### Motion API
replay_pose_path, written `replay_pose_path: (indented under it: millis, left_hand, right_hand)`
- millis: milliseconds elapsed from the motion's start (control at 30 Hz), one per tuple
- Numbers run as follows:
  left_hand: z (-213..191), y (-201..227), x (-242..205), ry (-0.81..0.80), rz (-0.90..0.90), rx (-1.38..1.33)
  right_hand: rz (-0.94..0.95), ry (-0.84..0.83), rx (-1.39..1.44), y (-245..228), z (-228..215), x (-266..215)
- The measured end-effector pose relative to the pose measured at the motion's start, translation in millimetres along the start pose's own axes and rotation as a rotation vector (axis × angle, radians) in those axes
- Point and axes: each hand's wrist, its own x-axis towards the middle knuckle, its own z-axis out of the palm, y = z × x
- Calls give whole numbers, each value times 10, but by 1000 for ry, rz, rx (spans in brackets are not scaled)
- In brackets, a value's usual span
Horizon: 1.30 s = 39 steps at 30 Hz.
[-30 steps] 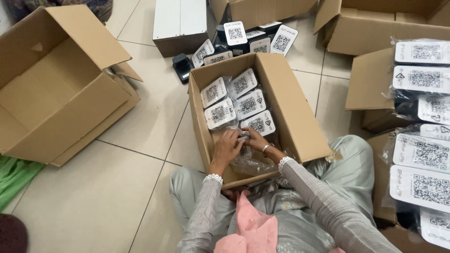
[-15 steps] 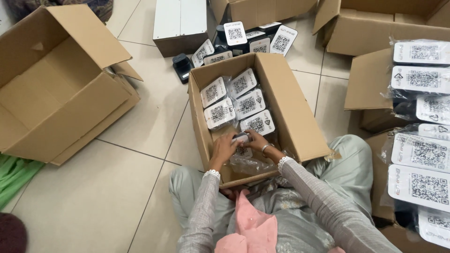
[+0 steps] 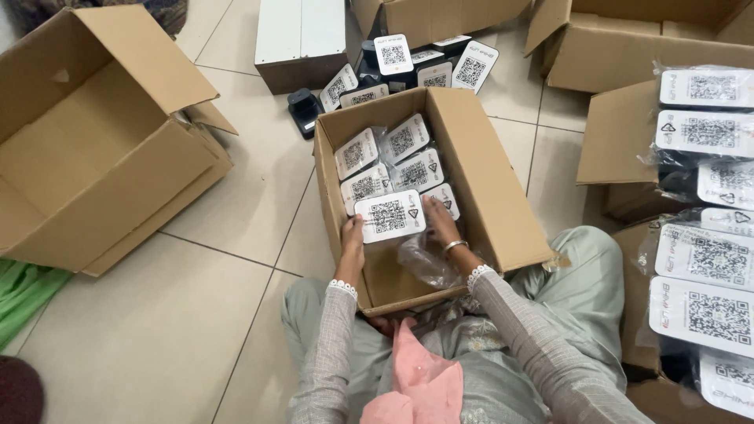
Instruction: The person unpacks electronic payment terminals from plastic bags and organizes them into a cardboard box.
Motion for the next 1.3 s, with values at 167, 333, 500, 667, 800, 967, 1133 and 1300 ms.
replay_pose_path:
  millis: [167,333,500,667,800,967,1133,1300]
  left_hand:
    - [-17,-164,84,110,-94,108]
    - [-52,-530,209,3,73,246]
    - [-112,-805,464,113,67,492]
    - [60,-496,119,-29,-41,616]
    - [83,-505,120,-46,109,766]
    - [133,-457,80,-51,296,829]
    - [355,145,-489,46,579,861]
    - [598,634,-1130,105,462,1132]
  right_hand:
    - [77,-408,137,-24,51,-136]
    - [68,-326,-46,286,74,76]
    - [97,-375,102,389,126,107]
    - [-31,-500,-25,419,175,47]
    - [-28,-584,-116,288,199,-86]
    - [-42,-675,-48,394,208,-16]
    - [-107,-564,-94,747,182,317]
    - [-208,-375,-149,826,58,463]
